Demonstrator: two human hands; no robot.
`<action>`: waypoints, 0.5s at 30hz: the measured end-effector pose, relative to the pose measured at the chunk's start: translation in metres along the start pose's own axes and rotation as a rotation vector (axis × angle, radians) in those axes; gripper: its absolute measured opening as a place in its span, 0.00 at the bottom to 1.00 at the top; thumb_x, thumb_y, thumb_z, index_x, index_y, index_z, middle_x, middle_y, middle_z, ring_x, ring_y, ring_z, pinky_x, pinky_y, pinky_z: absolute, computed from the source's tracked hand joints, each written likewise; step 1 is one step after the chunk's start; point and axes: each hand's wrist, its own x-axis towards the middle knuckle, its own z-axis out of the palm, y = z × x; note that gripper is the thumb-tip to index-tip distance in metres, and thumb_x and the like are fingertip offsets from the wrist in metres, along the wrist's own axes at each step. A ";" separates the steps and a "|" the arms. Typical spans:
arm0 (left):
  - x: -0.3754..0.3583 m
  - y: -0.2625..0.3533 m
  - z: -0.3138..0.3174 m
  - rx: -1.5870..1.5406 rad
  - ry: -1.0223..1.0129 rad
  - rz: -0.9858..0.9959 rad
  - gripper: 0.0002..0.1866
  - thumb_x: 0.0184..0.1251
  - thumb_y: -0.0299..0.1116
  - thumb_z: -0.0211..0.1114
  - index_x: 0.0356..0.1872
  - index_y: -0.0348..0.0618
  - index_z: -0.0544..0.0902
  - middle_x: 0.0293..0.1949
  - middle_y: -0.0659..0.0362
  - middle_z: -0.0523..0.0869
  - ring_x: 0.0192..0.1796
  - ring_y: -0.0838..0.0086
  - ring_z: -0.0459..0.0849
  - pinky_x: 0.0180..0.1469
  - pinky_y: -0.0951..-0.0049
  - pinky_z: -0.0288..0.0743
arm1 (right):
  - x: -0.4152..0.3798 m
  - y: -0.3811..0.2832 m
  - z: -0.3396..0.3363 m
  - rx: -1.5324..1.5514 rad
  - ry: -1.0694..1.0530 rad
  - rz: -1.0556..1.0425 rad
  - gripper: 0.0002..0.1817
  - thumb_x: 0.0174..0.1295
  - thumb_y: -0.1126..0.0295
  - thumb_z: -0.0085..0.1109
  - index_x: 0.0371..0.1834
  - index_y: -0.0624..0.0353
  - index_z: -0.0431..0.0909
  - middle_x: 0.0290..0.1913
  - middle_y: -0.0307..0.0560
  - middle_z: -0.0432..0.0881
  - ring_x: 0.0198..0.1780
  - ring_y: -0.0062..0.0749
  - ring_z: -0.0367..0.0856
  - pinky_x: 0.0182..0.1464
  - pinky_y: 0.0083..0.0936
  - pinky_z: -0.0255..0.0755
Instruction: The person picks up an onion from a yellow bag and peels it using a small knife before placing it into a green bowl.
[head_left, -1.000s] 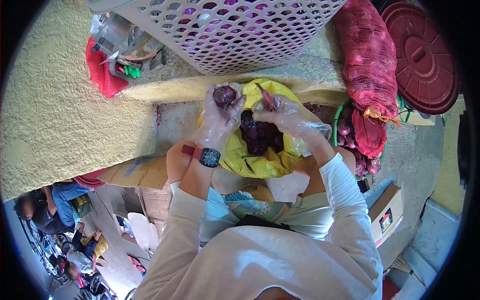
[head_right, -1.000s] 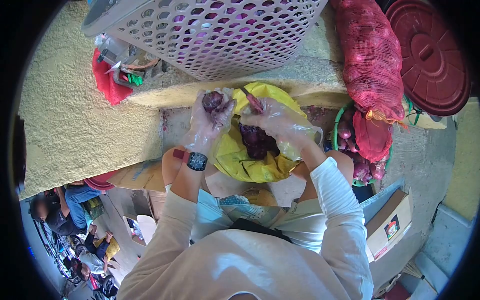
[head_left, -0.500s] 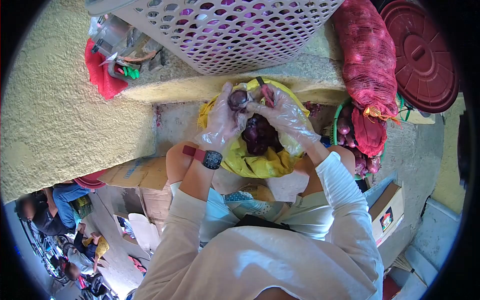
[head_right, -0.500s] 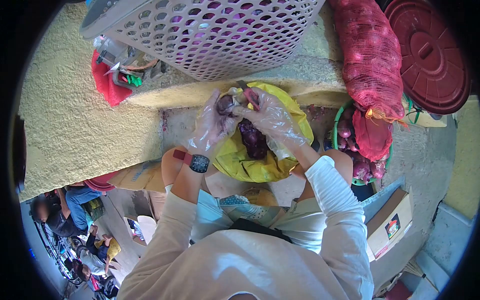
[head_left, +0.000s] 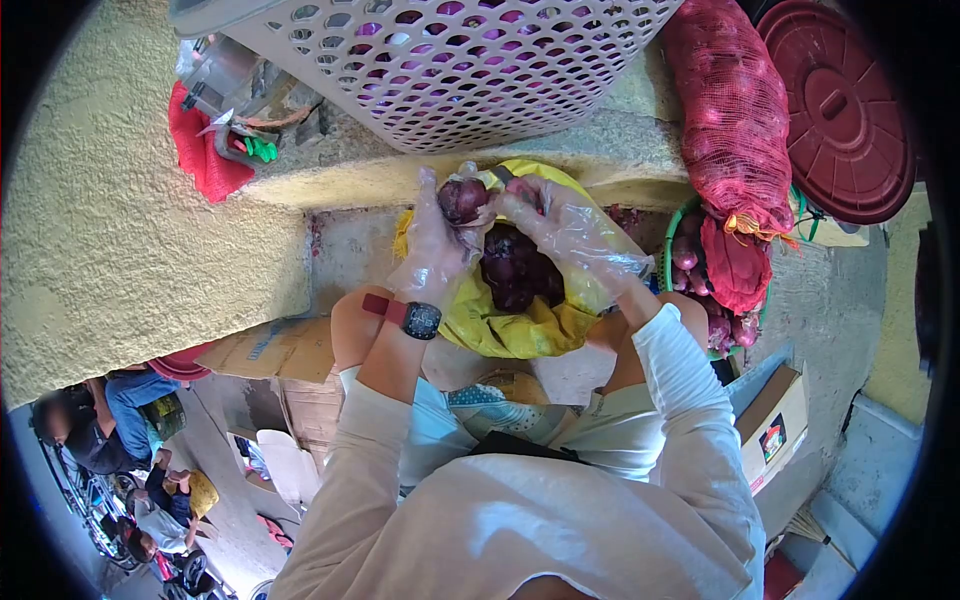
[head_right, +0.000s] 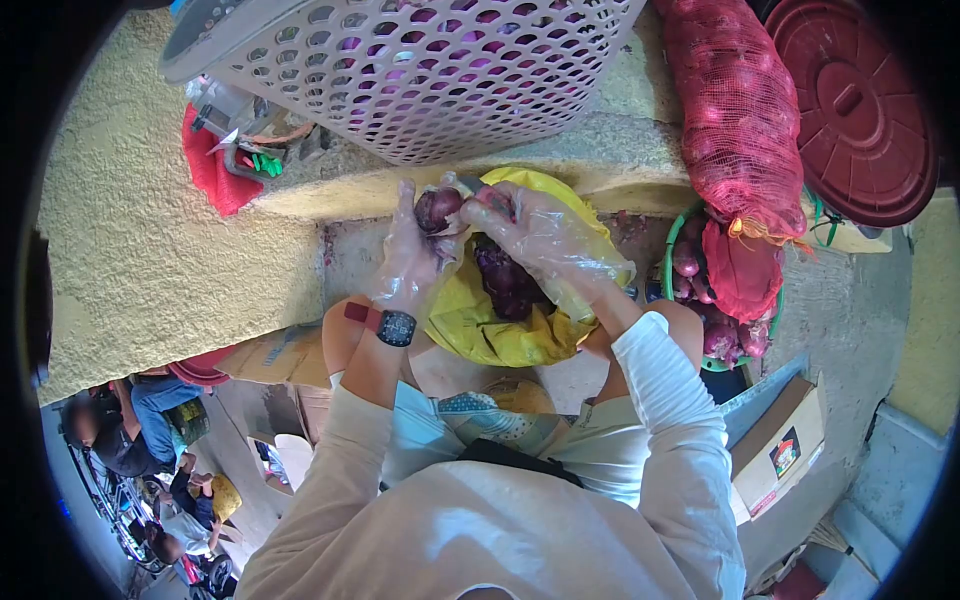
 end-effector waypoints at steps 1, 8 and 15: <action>0.002 0.000 -0.005 -0.015 -0.059 -0.048 0.34 0.78 0.66 0.53 0.54 0.40 0.81 0.46 0.51 0.87 0.44 0.62 0.91 0.39 0.65 0.91 | 0.003 0.007 -0.001 0.039 0.022 -0.078 0.23 0.68 0.50 0.70 0.45 0.63 0.85 0.30 0.38 0.82 0.33 0.21 0.73 0.40 0.27 0.72; -0.026 -0.014 0.051 0.226 0.342 0.084 0.31 0.77 0.64 0.57 0.50 0.42 0.82 0.35 0.57 0.86 0.27 0.72 0.82 0.26 0.76 0.80 | -0.002 -0.005 -0.016 -0.221 -0.059 -0.186 0.22 0.65 0.53 0.73 0.45 0.65 0.84 0.29 0.40 0.81 0.32 0.22 0.73 0.40 0.28 0.72; -0.025 -0.012 0.034 0.285 0.102 0.081 0.31 0.77 0.63 0.58 0.45 0.40 0.84 0.39 0.53 0.89 0.36 0.67 0.89 0.33 0.68 0.86 | -0.009 -0.023 -0.025 -0.602 -0.047 -0.327 0.28 0.55 0.47 0.78 0.42 0.62 0.85 0.32 0.54 0.85 0.35 0.47 0.82 0.41 0.38 0.76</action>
